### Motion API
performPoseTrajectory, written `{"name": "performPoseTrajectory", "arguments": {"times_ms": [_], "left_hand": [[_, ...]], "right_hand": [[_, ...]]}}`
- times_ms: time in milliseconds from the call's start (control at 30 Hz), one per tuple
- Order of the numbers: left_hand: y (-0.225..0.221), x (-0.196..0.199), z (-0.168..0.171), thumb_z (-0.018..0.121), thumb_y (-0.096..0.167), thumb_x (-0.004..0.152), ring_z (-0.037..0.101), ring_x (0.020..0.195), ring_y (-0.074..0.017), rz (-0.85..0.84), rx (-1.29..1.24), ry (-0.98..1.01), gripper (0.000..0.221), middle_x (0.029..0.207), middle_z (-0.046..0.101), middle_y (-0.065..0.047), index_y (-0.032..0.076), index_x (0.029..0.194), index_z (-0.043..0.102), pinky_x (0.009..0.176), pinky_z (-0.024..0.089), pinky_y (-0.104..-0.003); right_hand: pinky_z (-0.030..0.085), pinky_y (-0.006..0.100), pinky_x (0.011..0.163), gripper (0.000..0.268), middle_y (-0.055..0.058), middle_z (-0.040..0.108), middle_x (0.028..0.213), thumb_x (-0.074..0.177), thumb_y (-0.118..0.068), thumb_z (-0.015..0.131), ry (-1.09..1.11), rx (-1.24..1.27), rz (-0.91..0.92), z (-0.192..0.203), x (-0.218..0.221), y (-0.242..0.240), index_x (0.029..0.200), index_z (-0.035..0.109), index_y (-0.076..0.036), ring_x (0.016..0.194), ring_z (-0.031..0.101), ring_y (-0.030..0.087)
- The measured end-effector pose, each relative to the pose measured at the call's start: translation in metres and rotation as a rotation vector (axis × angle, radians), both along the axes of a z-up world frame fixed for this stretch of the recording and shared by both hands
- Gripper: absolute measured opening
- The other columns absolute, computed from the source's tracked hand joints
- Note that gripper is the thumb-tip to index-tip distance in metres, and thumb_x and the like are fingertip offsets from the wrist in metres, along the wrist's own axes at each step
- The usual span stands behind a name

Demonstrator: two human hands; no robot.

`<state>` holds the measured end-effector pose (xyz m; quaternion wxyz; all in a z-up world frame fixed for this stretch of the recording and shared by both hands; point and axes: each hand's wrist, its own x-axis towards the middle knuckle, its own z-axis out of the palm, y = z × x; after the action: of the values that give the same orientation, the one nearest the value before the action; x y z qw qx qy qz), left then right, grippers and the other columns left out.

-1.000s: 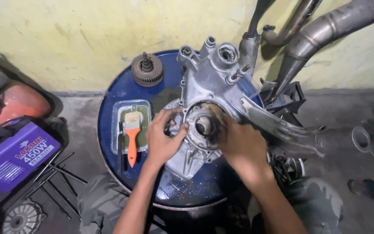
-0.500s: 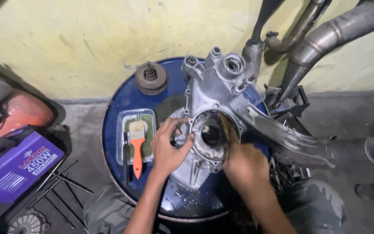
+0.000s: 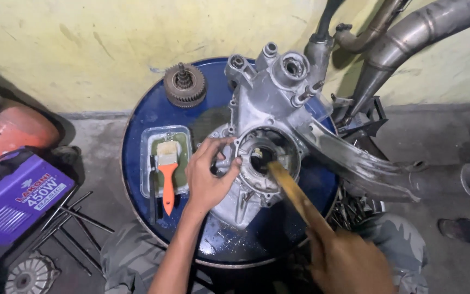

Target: Cleaning a motorcycle engine casing using a brush and a wooden scraper

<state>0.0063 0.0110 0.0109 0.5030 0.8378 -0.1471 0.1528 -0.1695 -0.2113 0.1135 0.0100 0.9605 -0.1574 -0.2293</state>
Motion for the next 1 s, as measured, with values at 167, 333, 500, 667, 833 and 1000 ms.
{"name": "performPoseTrajectory", "arguments": {"times_ms": [167, 333, 500, 667, 833, 1000], "left_hand": [[0.001, -0.001, -0.004, 0.072, 0.042, 0.094, 0.066, 0.085, -0.0084, 0.015, 0.014, 0.011, 0.037, 0.112, 0.073, 0.013, 0.027, 0.127, 0.079, 0.075, 0.054, -0.033], [0.000, -0.002, -0.001, 0.071, 0.042, 0.096, 0.066, 0.086, -0.0092, 0.006, -0.003, 0.019, 0.036, 0.116, 0.074, 0.012, 0.025, 0.127, 0.078, 0.073, 0.052, -0.034], [0.000, -0.002, -0.006, 0.066, 0.049, 0.097, 0.066, 0.084, -0.0082, -0.004, 0.012, 0.023, 0.042, 0.115, 0.074, 0.011, 0.026, 0.131, 0.077, 0.078, 0.054, -0.034], [0.001, -0.005, -0.002, 0.069, 0.044, 0.095, 0.067, 0.082, -0.0083, 0.014, 0.016, 0.050, 0.039, 0.120, 0.076, 0.012, 0.027, 0.130, 0.078, 0.079, 0.054, -0.034], [0.001, -0.006, -0.003, 0.067, 0.046, 0.095, 0.069, 0.084, -0.0090, 0.015, 0.023, 0.045, 0.040, 0.119, 0.075, 0.013, 0.028, 0.128, 0.079, 0.077, 0.054, -0.035], [0.001, -0.003, -0.002, 0.069, 0.045, 0.097, 0.068, 0.082, -0.0091, 0.007, 0.013, 0.022, 0.037, 0.122, 0.075, 0.012, 0.027, 0.128, 0.078, 0.074, 0.054, -0.033]], "right_hand": [[0.063, 0.060, 0.060, 0.071, 0.010, 0.078, 0.084, 0.100, -0.046, 0.060, -0.226, 0.036, 0.152, -0.016, 0.008, -0.018, 0.168, 0.039, -0.053, 0.066, 0.079, 0.041], [0.064, 0.053, 0.051, 0.049, -0.004, 0.084, 0.103, 0.095, -0.043, 0.071, -0.473, 0.180, 0.365, 0.006, 0.015, -0.073, 0.144, 0.073, -0.046, 0.062, 0.082, 0.032], [0.058, 0.052, 0.071, 0.032, 0.002, 0.076, 0.096, 0.104, -0.042, 0.065, -0.300, 0.226, 0.579, 0.008, 0.045, -0.086, 0.133, 0.074, -0.029, 0.088, 0.078, 0.034], [0.056, 0.053, 0.071, 0.049, 0.001, 0.074, 0.101, 0.102, -0.036, 0.065, -0.263, 0.258, 0.516, -0.014, 0.053, -0.083, 0.150, 0.066, -0.043, 0.089, 0.077, 0.035], [0.064, 0.046, 0.075, 0.063, 0.005, 0.086, 0.129, 0.094, -0.019, 0.076, -0.397, 0.467, 0.547, -0.001, 0.031, -0.078, 0.156, 0.067, -0.031, 0.098, 0.085, 0.031], [0.074, 0.031, 0.095, 0.045, -0.002, 0.088, 0.115, 0.109, -0.054, 0.052, -0.046, 0.261, -0.077, 0.023, 0.045, -0.045, 0.135, 0.079, -0.029, 0.100, 0.087, 0.015]]}}
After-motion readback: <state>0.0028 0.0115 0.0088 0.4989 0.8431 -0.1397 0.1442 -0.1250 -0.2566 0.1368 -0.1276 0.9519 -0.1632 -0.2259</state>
